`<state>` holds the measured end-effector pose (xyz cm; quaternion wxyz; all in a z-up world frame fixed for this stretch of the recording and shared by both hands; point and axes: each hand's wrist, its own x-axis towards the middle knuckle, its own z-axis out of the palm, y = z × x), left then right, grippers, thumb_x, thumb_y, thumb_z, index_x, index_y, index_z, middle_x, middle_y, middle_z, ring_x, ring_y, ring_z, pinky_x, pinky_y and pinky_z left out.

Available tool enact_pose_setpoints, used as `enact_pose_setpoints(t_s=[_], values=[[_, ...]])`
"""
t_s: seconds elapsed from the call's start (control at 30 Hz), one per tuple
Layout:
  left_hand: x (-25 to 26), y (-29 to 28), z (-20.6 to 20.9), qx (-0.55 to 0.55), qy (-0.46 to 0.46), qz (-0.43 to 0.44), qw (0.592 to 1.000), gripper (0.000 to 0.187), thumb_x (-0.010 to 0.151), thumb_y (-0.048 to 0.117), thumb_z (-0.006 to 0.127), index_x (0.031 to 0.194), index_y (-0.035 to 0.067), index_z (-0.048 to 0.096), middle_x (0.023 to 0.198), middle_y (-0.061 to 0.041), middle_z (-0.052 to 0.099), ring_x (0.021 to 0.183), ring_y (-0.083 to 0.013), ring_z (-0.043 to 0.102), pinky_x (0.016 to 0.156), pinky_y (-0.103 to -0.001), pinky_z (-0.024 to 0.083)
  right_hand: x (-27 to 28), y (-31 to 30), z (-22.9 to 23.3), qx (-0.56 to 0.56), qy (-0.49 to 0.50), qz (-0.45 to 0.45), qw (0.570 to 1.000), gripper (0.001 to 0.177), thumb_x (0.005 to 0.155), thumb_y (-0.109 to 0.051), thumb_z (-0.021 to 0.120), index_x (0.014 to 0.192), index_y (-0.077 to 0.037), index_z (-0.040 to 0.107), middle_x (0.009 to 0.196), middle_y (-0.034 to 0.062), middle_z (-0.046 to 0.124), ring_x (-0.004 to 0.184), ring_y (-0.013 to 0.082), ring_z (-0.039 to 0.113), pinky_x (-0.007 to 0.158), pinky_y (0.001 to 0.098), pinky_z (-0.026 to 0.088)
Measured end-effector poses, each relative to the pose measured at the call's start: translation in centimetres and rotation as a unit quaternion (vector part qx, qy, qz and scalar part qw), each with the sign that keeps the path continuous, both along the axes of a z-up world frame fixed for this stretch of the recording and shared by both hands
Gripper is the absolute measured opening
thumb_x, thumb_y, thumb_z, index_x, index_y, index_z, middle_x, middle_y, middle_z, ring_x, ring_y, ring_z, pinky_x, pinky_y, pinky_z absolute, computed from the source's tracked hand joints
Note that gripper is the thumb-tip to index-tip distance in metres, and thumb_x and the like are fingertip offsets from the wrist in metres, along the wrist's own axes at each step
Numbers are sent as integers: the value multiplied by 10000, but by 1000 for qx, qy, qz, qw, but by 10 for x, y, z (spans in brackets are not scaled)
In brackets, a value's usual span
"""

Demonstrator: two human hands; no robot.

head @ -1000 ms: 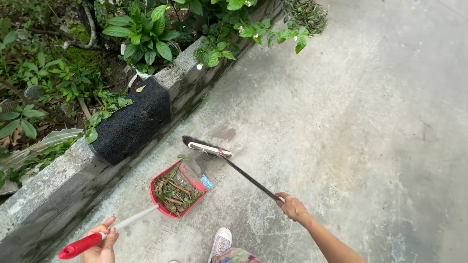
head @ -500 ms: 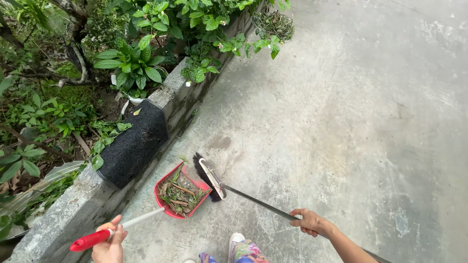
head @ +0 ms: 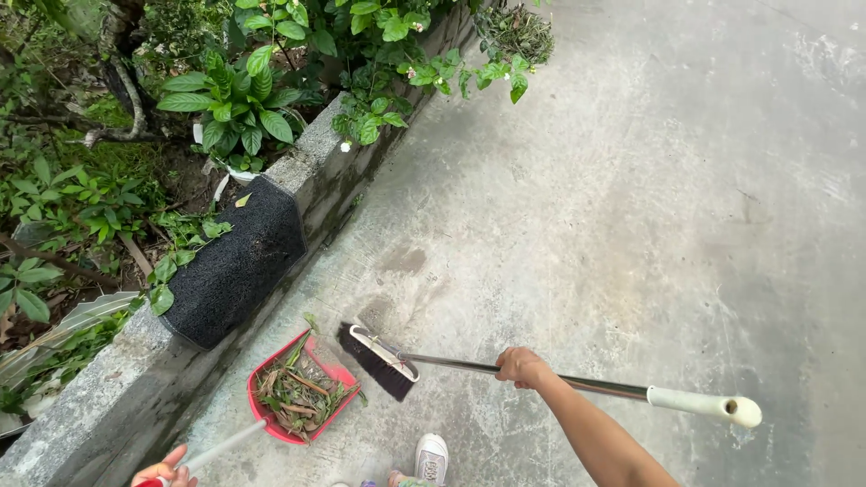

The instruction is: Sweeping plant debris and leaves from an outdoor concrete path into a dustpan and onto a tarp.

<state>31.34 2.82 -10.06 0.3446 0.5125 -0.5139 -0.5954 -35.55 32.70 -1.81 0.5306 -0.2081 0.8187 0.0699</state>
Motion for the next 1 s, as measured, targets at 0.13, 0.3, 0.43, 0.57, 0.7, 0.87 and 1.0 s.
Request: enact_pose_setpoints(t_s=[0.13, 0.3, 0.43, 0.57, 0.7, 0.87, 1.0], values=[[-32, 60, 29, -59, -101, 102, 988, 198, 991, -49, 613, 1050, 71, 467, 1378, -218, 643, 1191, -279, 660, 900, -451, 604, -50, 17, -60, -81, 145, 96, 981, 396, 857, -397, 763, 1237, -287, 742, 862, -16, 706, 659, 143, 642, 628, 316, 526], [-74, 93, 100, -36, -77, 115, 990, 173, 978, -49, 599, 1035, 80, 498, 1385, -185, 648, 1243, -239, 631, 914, -399, 582, -68, 16, 24, -38, 27, -25, 999, 483, 944, -355, 694, 1405, -231, 623, 704, 83, 638, 542, 177, 581, 493, 344, 509], [-102, 93, 122, -8, -98, 103, 990, 147, 992, -47, 580, 1002, 76, 500, 1363, -156, 662, 1215, -222, 634, 917, -377, 588, -69, 30, 56, -52, -57, -61, 995, 517, 936, -312, 724, 1428, -196, 620, 625, 43, 547, 490, 154, 480, 432, 340, 382], [-130, 98, 153, 14, -116, 116, 986, 150, 978, -54, 583, 989, 73, 505, 1365, -135, 662, 1196, -225, 627, 919, -378, 578, -56, 4, 8, -37, -64, -61, 995, 493, 943, -321, 705, 1412, -207, 604, 655, 65, 651, 517, 174, 543, 468, 347, 432], [-154, 100, 174, 31, -129, 118, 984, 142, 975, -41, 588, 963, 79, 513, 1347, -124, 674, 1203, -203, 640, 932, -375, 585, -49, -18, -29, -24, 43, 71, 996, 408, 916, -422, 732, 1250, -186, 725, 704, 23, 715, 613, 130, 618, 579, 318, 512], [-164, 106, 163, 34, -121, 125, 984, 146, 965, -43, 590, 967, 88, 526, 1348, -117, 671, 1218, -186, 633, 936, -367, 578, -76, -2, -30, 4, 56, 46, 997, 430, 959, -467, 675, 1221, -134, 752, 704, 64, 705, 588, 161, 658, 565, 334, 547], [-171, 109, 148, 10, -134, 110, 985, 142, 971, -40, 608, 945, 67, 518, 1341, -120, 688, 1170, -184, 638, 924, -351, 577, -85, 28, -21, -38, 13, -54, 998, 473, 969, -390, 670, 1323, -76, 671, 618, 70, 621, 474, 159, 533, 430, 321, 424]])
